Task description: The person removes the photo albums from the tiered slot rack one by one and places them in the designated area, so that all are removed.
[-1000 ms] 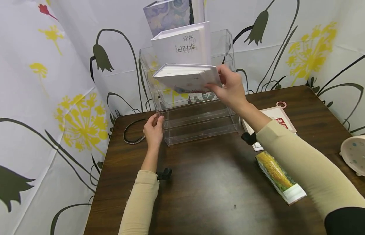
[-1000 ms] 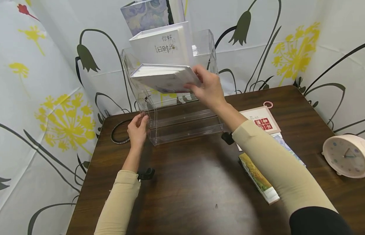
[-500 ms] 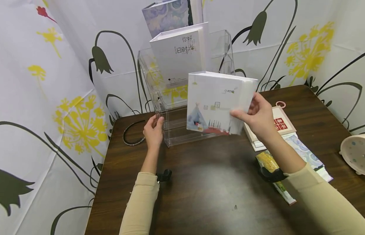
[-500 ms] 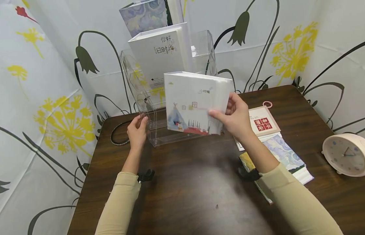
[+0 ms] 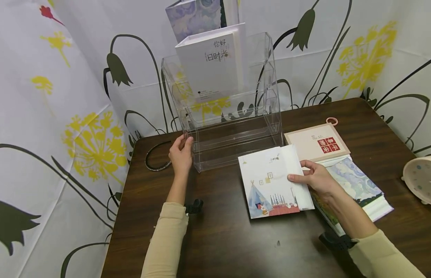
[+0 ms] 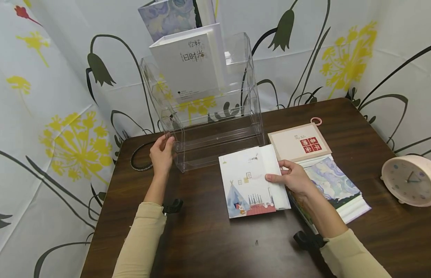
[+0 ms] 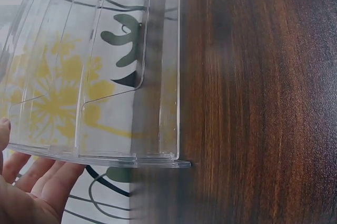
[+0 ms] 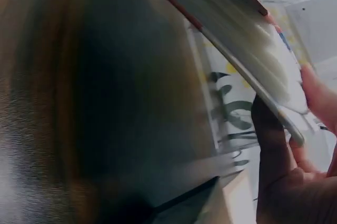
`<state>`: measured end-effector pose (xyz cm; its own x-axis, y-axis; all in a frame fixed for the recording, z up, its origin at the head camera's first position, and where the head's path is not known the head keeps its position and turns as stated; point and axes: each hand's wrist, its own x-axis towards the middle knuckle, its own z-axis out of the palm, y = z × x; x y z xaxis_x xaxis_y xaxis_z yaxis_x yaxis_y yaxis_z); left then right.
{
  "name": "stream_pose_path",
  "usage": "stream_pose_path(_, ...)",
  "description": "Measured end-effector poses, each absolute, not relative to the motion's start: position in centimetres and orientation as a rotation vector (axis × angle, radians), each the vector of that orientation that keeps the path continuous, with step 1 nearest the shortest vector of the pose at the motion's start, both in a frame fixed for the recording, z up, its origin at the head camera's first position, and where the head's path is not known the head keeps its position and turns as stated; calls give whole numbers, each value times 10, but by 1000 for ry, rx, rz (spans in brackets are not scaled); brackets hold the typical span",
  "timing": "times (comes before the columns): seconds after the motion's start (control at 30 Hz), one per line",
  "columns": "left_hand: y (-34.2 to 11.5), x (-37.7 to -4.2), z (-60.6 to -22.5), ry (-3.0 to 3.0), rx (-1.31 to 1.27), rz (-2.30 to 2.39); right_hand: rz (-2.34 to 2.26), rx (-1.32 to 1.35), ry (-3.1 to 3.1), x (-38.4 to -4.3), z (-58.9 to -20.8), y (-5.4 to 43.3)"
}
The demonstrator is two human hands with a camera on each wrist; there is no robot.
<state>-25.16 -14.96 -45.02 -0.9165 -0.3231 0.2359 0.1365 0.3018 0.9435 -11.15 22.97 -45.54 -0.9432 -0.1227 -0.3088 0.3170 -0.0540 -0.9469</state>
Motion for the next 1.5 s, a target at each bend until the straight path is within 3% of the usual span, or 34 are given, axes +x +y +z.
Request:
stream_pose_path(0.3,-150,-251,-452,-2203,177,-1658,-1953,326,1970,-113,-475,228)
stream_pose_path(0.73,-150,-251,-450,-2203,188,-1666,-1596,444,2323,-121,-473,226)
stream_pose_path(1.2,-150,-250,-453,-2189,164,-1659,-959,261,2888,-109,-460,212)
stream_pose_path(1.5,-149,-249,-449,-2199,179,-1640,-824,202,3007,-105,-462,207)
